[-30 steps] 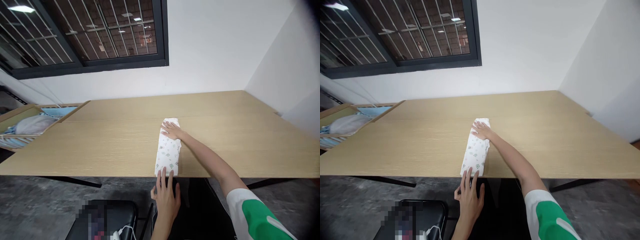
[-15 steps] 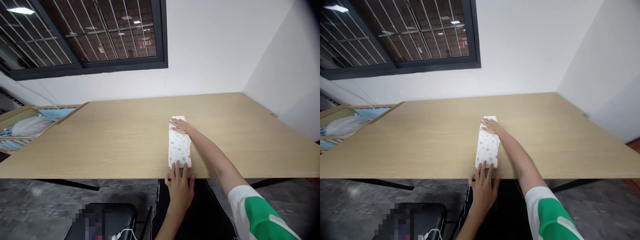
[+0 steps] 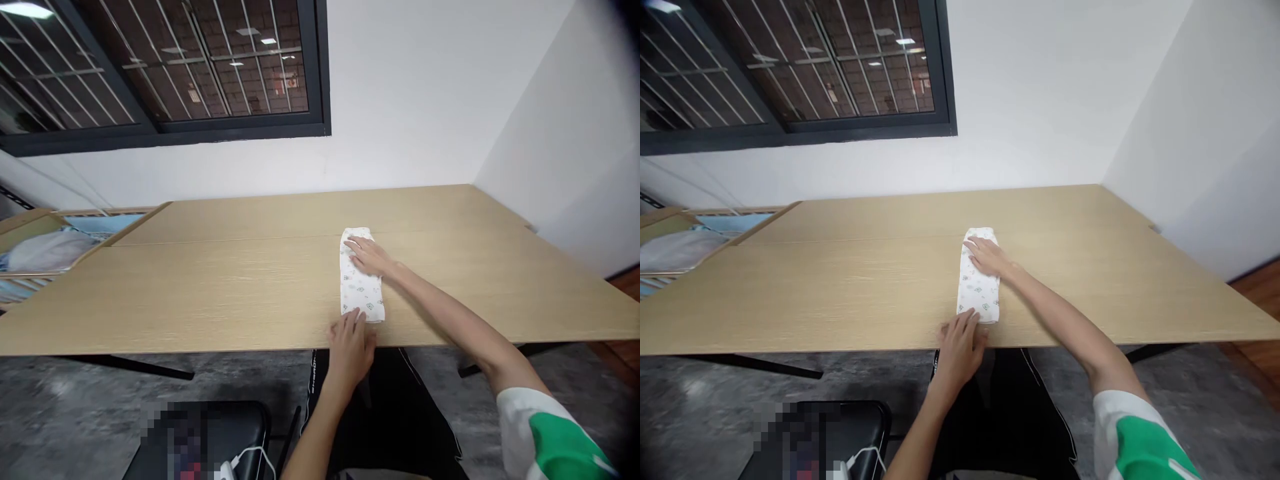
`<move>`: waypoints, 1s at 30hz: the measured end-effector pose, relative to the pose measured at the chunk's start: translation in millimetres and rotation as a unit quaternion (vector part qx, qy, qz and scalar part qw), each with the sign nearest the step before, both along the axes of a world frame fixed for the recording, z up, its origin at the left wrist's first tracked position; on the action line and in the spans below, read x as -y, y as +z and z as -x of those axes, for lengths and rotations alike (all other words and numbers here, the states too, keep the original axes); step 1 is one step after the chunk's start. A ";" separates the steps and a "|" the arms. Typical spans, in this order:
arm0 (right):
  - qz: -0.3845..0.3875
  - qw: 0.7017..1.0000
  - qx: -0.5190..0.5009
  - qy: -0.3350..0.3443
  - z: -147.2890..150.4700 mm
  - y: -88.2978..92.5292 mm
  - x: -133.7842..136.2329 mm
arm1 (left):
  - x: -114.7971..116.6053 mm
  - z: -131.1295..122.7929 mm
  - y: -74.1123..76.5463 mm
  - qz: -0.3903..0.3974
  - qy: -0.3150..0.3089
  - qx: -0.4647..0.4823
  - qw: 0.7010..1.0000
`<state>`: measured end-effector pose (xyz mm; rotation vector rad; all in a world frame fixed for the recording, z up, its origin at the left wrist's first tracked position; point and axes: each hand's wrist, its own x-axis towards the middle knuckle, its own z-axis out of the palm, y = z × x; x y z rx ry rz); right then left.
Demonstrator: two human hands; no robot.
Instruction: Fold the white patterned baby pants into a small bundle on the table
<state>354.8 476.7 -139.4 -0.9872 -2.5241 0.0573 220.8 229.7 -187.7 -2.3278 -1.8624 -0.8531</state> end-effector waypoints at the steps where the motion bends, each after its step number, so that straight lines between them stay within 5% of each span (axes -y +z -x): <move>1: 0.004 1.000 -0.006 -0.001 -5.3 3.8 18.7 | -3.1 7.3 1.3 -0.004 -0.014 0.001 1.000; 9: 0.065 0.995 0.018 0.068 -50.6 3.6 163.2 | -3.3 43.0 3.1 0.011 -0.117 -0.006 0.993; 15: -0.012 0.995 0.067 0.074 -67.0 -29.0 211.4 | 11.1 60.4 4.7 0.026 -0.219 -0.019 0.975; 19: -0.024 0.994 0.082 0.071 -68.0 -26.5 222.4 | 15.7 60.8 15.9 0.009 -0.265 0.012 0.964; 23: 0.001 0.998 0.032 0.056 -67.6 8.1 218.6 | 1.4 59.1 40.9 -0.022 -0.251 0.054 0.966; 27: 0.015 0.997 -0.067 0.040 -62.7 45.9 188.2 | -43.8 57.9 69.0 -0.065 -0.194 0.067 0.977; 30: 0.017 0.991 -0.133 0.015 -54.0 56.5 144.5 | -95.4 53.7 82.6 -0.066 -0.146 0.064 0.985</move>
